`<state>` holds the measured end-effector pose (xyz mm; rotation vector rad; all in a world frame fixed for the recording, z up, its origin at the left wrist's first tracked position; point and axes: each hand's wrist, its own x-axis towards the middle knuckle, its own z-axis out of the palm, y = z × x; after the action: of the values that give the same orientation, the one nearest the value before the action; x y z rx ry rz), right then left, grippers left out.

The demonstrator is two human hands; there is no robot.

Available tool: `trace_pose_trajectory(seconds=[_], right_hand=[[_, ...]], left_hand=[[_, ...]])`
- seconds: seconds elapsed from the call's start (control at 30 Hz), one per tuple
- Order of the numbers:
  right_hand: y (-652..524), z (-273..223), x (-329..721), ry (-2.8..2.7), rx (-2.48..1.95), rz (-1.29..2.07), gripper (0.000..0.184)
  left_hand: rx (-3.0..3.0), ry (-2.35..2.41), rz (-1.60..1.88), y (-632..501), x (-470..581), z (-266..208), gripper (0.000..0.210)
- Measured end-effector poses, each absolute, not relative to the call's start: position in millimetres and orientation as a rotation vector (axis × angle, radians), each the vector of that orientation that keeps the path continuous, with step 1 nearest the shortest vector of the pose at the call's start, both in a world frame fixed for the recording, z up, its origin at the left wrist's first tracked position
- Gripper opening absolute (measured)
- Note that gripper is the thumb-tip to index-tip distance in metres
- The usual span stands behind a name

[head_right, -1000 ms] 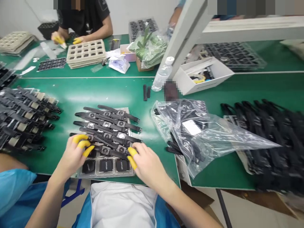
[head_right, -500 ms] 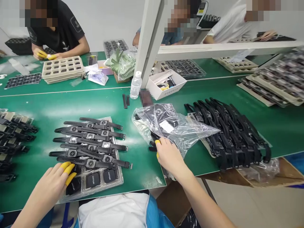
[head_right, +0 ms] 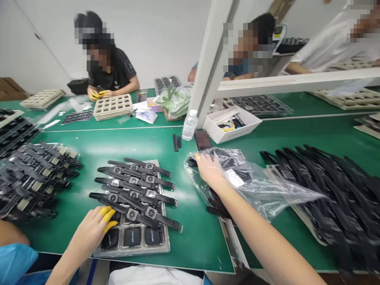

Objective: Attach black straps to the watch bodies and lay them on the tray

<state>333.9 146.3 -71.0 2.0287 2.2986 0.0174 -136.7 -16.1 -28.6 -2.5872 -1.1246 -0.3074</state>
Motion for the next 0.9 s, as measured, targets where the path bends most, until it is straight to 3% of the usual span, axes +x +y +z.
trace_pose_trajectory(seconds=[0.2, 0.37, 0.53, 0.63, 0.9], right_hand=[[174.6, -59.2, 358.3, 2.525, 1.593, -0.026, 0.047], [180.9, -44.6, 367.4, 2.527, 1.538, -0.064, 0.029], [131.5, -36.5, 330.6, 2.793, 1.340, -0.150, 0.047], [98.9, -40.2, 300.3, 3.004, 1.217, 0.078, 0.046], [74.9, -95.0, 332.1, 2.950, 1.592, -0.022, 0.041]], left_hand=[[-2.529, -1.280, -0.338, -24.9, -132.4, -42.2, 0.022], [-2.507, -1.322, -0.360, -29.7, -130.5, -47.1, 0.024], [-2.535, -1.361, -0.365, -30.5, -129.9, -44.8, 0.030], [-2.592, -1.421, -0.378, -30.1, -130.9, -42.1, 0.032], [-2.825, -1.702, -0.542, -35.1, -145.4, -11.1, 0.024]])
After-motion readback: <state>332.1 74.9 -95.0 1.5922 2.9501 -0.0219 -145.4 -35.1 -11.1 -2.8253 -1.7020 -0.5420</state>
